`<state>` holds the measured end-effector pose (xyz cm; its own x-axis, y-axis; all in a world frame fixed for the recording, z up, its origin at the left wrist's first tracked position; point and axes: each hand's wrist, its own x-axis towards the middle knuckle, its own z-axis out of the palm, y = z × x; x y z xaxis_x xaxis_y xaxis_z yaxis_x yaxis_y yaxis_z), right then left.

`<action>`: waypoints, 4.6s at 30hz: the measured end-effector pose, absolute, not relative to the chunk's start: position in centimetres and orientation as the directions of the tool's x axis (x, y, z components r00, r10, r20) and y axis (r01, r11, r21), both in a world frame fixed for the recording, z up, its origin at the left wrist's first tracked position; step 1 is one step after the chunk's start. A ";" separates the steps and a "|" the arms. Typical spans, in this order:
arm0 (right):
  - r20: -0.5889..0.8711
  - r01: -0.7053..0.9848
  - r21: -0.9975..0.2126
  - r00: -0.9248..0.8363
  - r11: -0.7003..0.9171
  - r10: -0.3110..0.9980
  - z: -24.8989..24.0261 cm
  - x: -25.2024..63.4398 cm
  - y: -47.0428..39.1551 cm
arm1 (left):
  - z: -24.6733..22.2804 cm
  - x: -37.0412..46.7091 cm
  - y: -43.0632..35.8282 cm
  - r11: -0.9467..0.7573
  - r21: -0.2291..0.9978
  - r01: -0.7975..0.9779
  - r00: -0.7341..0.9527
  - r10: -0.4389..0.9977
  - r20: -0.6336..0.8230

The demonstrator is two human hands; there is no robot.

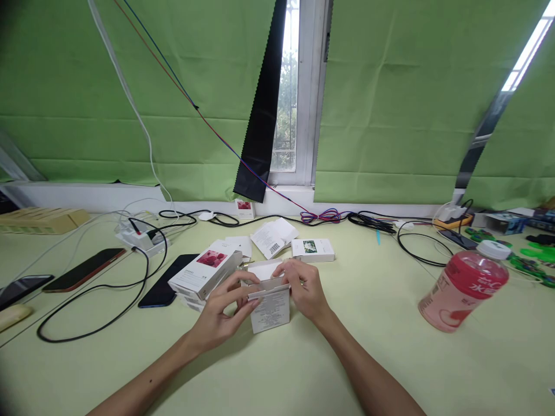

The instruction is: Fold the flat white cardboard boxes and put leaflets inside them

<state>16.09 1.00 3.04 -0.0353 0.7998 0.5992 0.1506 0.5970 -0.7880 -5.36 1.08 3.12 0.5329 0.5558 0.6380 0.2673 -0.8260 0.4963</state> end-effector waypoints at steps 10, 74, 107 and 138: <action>0.613 0.165 -0.777 -0.023 0.608 0.789 3.2 16.0 1.0 | 2.8 -5.6 1.3 -0.882 0.395 0.256 0.530 0.470 0.706; 0.603 0.142 -0.788 -0.016 0.599 0.798 3.5 16.0 1.1 | 2.5 -5.4 0.9 -0.885 0.398 0.241 0.525 0.464 0.713; 0.693 0.263 -0.655 -0.163 0.708 0.702 3.6 15.8 0.5 | 2.6 -5.2 1.3 -0.659 0.682 0.317 0.371 0.748 0.550; 0.670 0.277 -0.691 -0.102 0.668 0.736 3.2 15.4 0.8 | 2.8 -5.0 1.4 -0.580 0.766 0.278 0.279 0.811 0.514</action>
